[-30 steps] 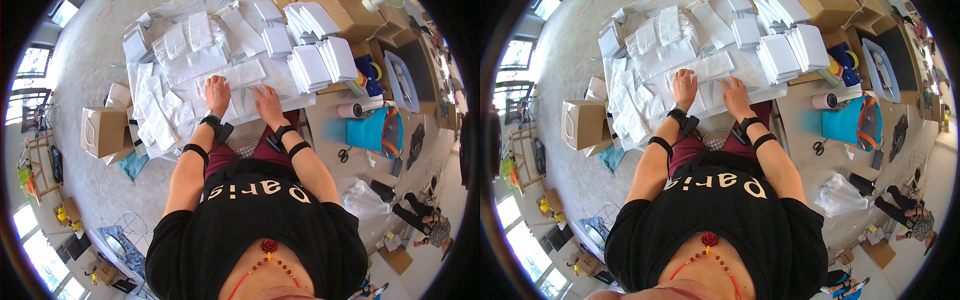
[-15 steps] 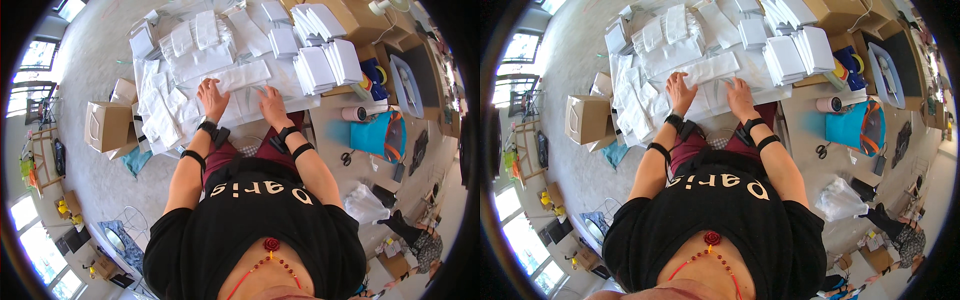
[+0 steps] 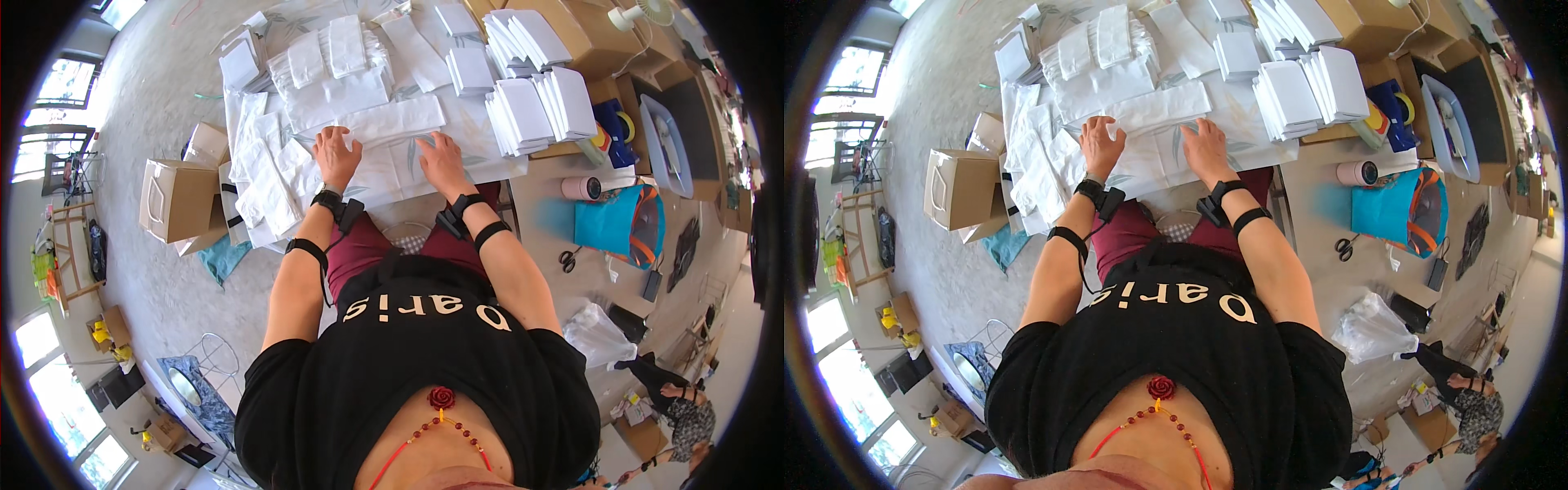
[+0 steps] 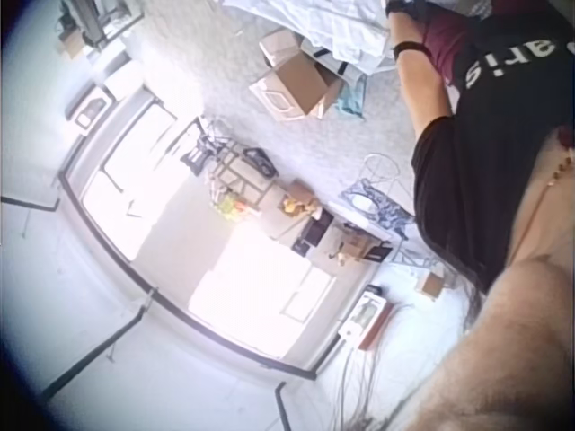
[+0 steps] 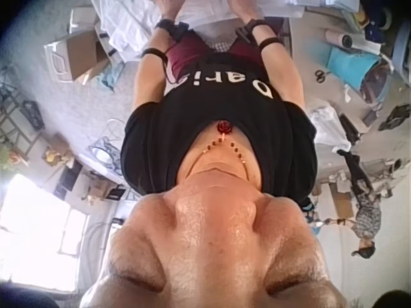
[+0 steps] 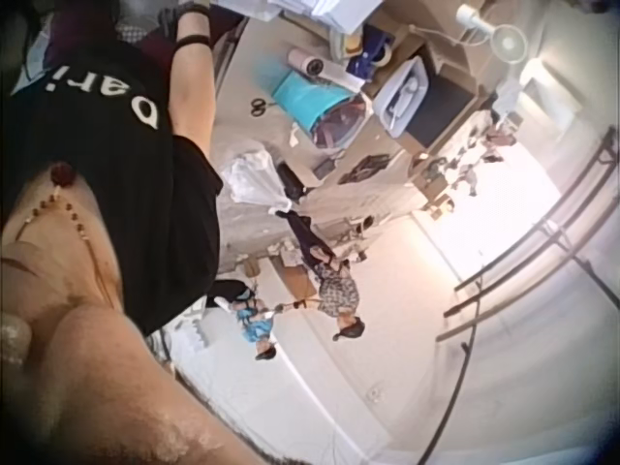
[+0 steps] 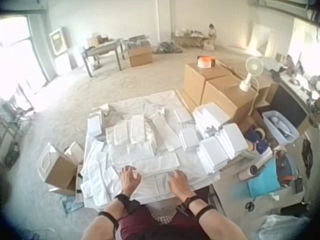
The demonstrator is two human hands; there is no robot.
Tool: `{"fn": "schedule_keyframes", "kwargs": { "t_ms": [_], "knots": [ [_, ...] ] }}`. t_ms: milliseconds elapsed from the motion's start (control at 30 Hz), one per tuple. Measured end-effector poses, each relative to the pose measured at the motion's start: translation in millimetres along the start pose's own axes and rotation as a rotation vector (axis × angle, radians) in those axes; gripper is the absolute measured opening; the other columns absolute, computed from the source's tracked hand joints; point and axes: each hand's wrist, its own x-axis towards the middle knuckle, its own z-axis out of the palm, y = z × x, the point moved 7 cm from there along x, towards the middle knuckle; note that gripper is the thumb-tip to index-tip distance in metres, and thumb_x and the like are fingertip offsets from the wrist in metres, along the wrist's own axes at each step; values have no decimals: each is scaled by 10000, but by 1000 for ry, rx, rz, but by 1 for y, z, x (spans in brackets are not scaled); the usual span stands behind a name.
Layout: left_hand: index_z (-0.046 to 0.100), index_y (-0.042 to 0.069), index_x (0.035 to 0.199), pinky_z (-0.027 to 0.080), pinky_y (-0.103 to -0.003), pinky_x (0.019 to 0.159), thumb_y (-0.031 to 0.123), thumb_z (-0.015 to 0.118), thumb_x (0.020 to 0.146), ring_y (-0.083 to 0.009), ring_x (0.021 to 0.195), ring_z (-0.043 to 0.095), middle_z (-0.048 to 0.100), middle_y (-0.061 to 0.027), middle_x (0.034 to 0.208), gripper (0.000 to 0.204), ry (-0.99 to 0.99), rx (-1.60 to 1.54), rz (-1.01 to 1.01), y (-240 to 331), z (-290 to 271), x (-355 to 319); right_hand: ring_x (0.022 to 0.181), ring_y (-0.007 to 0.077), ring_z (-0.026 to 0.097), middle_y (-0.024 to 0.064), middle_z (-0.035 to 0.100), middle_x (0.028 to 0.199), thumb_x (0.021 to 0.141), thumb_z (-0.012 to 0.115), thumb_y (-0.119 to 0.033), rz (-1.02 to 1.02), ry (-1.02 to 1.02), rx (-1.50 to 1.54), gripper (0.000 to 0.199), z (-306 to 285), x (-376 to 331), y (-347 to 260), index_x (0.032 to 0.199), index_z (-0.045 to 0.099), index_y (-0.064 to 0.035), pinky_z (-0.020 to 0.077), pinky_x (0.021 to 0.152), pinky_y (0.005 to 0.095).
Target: The person folds long strips of white material and places them onto a stack on a table, handling items one at a time and smoothing them flat by hand.
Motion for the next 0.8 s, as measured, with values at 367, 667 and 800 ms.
{"fn": "schedule_keyframes", "kwargs": {
  "t_ms": [367,667,800],
  "knots": [
    [742,133,910,425,-456,951,206,716,834,-291,1115,566,640,-73,1094,109,12,48,-160,-11,18,7,1324,394,472,185,492,1422,877,695,-128,0,-12,31,480,-9,-27,-3,1348,604,-101,413,1085,512],
    [716,115,795,438,-421,919,107,743,776,-290,1053,569,621,-69,1027,34,122,-5,-134,-3,5,3,1356,384,448,190,486,1439,848,700,-137,46,-42,76,445,-5,-30,-3,1287,643,-82,372,1123,515],
    [697,107,779,441,-430,905,86,741,758,-288,1037,565,614,-72,1012,52,178,3,-87,-3,2,0,1356,381,449,183,492,1434,849,697,-134,30,-29,74,432,-6,-31,-7,1274,646,-79,381,1114,519]
  ]
}}
